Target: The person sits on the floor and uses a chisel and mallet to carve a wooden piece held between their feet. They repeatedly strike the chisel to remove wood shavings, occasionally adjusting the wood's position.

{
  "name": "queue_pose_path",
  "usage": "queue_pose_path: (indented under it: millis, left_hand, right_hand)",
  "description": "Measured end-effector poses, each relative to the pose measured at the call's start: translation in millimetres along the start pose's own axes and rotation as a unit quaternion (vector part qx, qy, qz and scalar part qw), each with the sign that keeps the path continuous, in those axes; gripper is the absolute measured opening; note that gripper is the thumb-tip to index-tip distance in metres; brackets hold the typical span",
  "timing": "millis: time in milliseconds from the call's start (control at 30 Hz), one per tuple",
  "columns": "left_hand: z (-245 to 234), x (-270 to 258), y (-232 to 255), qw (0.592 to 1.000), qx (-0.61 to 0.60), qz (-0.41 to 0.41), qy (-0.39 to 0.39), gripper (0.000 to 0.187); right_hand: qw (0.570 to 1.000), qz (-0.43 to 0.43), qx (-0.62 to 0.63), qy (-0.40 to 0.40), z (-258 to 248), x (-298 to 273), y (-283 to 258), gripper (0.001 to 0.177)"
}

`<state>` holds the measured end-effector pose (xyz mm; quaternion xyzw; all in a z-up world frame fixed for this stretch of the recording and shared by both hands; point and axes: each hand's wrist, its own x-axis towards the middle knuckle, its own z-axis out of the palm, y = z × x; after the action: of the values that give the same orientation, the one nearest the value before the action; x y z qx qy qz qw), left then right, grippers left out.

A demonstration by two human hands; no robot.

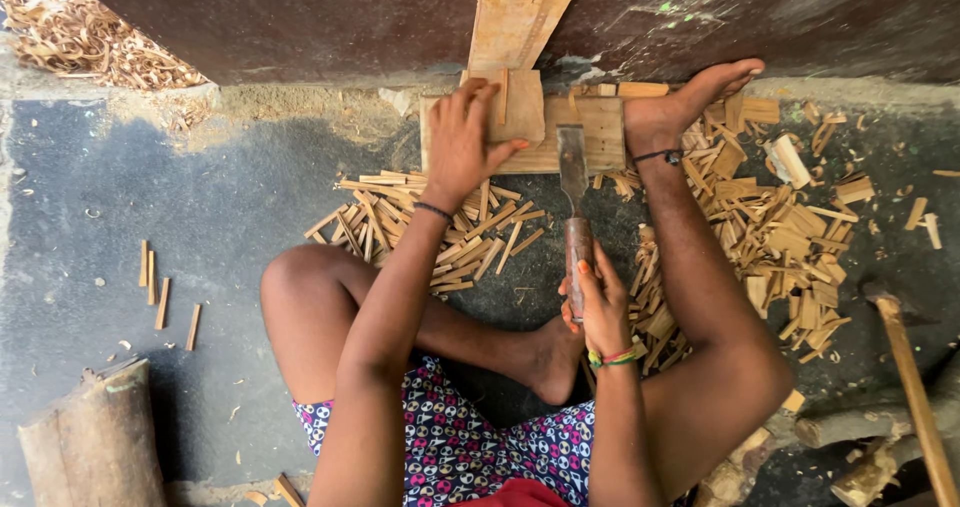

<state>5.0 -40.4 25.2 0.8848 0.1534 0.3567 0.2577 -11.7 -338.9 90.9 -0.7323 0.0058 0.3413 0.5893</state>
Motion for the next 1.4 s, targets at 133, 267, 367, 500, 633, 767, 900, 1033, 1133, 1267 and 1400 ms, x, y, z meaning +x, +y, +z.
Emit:
queue_pose_path:
  millis: [133,267,367,500,633,767,900,1033,1133,1267,1400]
  left_hand:
    - [1,0,32,0.977,-0.186,0.025,-0.096,0.074]
    - [16,3,78,0.950,-0.209,0.092,-0.212,0.049]
    - [22,0,82,0.944,-0.201,0.108,-0.240,0.044]
    - [26,-3,78,0.947,-0.204,0.117,-0.220,0.046]
    - [23,-2,72,0.951,-0.205,0.115,-0.203,0.047]
    - [23,-2,66,0.949,-0.211,0.117,-0.201,0.048]
    - [27,-1,63,0.949,-0.211,0.126,-0.196,0.047]
    - [30,1,61,0.945,-0.220,0.116,-0.210,0.051]
    - [31,0,62,0.946,-0.223,0.101,-0.214,0.055]
    - [32,4,62,0.944,-0.220,0.092,-0.230,0.060]
    - [29,5,59,0.938,-0.239,0.097,-0.233,0.062]
  right_hand:
    - [0.999,0.000,-0.021,-0.036,9,-3,-9,0.056]
    - [0.997,-0.021,-0.024,-0.065,23,0,-10,0.053]
    - [0.998,-0.013,-0.027,-0.064,23,-3,-11,0.053]
    - [0.997,-0.005,-0.040,-0.068,23,-3,-15,0.052]
    - [0.996,-0.002,-0.047,-0.077,28,2,-17,0.054]
    - [0.995,0.002,-0.053,-0.079,30,3,-16,0.055]
    - [0.996,0.004,-0.044,-0.080,31,4,-16,0.056]
    - [0.995,0.013,-0.068,-0.077,29,7,-18,0.055]
    - [0.993,0.024,-0.078,-0.083,26,6,-21,0.055]
    - [0.992,0.029,-0.080,-0.090,28,6,-26,0.055]
    - [0.990,0.016,-0.116,-0.083,36,3,-30,0.054]
